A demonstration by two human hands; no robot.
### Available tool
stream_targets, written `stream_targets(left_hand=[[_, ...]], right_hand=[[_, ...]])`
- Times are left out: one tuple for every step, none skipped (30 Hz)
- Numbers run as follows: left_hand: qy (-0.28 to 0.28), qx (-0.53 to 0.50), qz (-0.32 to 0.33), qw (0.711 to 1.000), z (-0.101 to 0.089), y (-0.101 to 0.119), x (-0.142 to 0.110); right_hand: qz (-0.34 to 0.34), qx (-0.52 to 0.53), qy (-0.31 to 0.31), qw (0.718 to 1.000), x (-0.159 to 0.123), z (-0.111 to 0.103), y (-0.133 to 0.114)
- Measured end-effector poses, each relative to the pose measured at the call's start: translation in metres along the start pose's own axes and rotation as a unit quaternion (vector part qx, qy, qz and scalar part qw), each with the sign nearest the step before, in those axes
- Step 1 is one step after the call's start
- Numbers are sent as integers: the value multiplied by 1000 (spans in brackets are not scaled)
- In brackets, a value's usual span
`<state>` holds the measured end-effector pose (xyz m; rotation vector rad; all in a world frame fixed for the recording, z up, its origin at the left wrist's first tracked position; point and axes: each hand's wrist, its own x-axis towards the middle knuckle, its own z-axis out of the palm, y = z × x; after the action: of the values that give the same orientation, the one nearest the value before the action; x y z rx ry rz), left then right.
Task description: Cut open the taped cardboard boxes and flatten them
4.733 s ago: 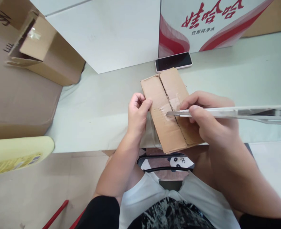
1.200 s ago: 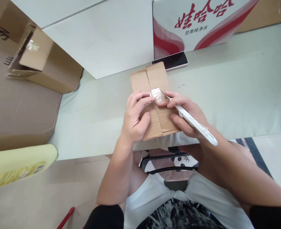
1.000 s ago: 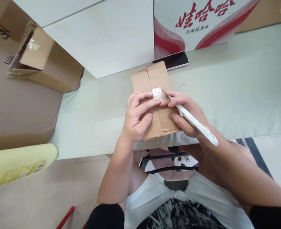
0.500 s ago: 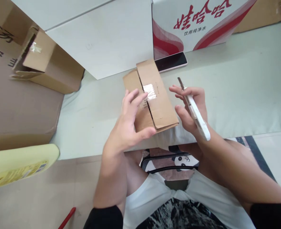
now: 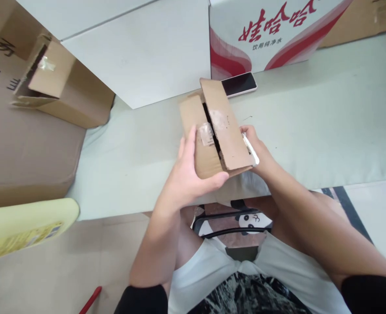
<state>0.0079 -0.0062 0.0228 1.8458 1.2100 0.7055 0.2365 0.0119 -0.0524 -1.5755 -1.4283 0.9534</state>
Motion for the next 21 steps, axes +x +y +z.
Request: stream_targets(left_hand=[[29,8,0,1000,6,4,-2],[55,17,0,998,11,8,-4],[72,26,0,997,16,10,-6],[82,32,2,996,18,11,-6],[87,33,6,996,19,10,-5],[92,26,12,995,17,7,-3],[100,13,22,995,14,2,0],[114,-8,33,993,10,-5,4],[133,-35,43,990,5,-13,8],[161,-66,51,983,-1,-21,13],[191,-101,51,975,-6,-29,18],[222,-135,44,965,-10,-37,22],[247,-171,34,953,-14,-43,26],[267,-212,22,940,-16,-48,29],[281,-253,8,926,-18,-52,32],[286,-294,-7,912,-18,-55,34],[284,-329,-24,900,-18,-58,35],[280,-353,-43,892,-18,-60,36],[274,-363,-63,888,-17,-62,37],[268,-360,-82,890,-17,-65,37],[266,-345,-97,895,-16,-68,38]], right_hand=[[14,-2,0,1000,0,0,1],[29,-1,1,1000,1,0,3],[41,2,2,999,1,1,5],[47,6,3,999,2,1,8],[44,12,6,999,2,2,9],[35,19,10,999,2,2,11],[21,26,15,999,2,2,11],[7,32,20,999,3,2,11],[-1,36,28,999,4,2,10],[4,40,40,998,5,2,9],[22,50,50,997,7,2,7],[49,70,58,995,8,2,5],[77,101,64,990,10,2,2],[97,140,69,983,11,2,0],[101,180,73,976,12,3,-3],[83,211,78,971,13,3,-5],[48,228,86,969,13,4,-6],[5,230,96,968,13,3,-7],[-38,224,108,968,12,3,-8],[-77,217,122,965,11,2,-8],[-107,211,135,962,11,0,-7]])
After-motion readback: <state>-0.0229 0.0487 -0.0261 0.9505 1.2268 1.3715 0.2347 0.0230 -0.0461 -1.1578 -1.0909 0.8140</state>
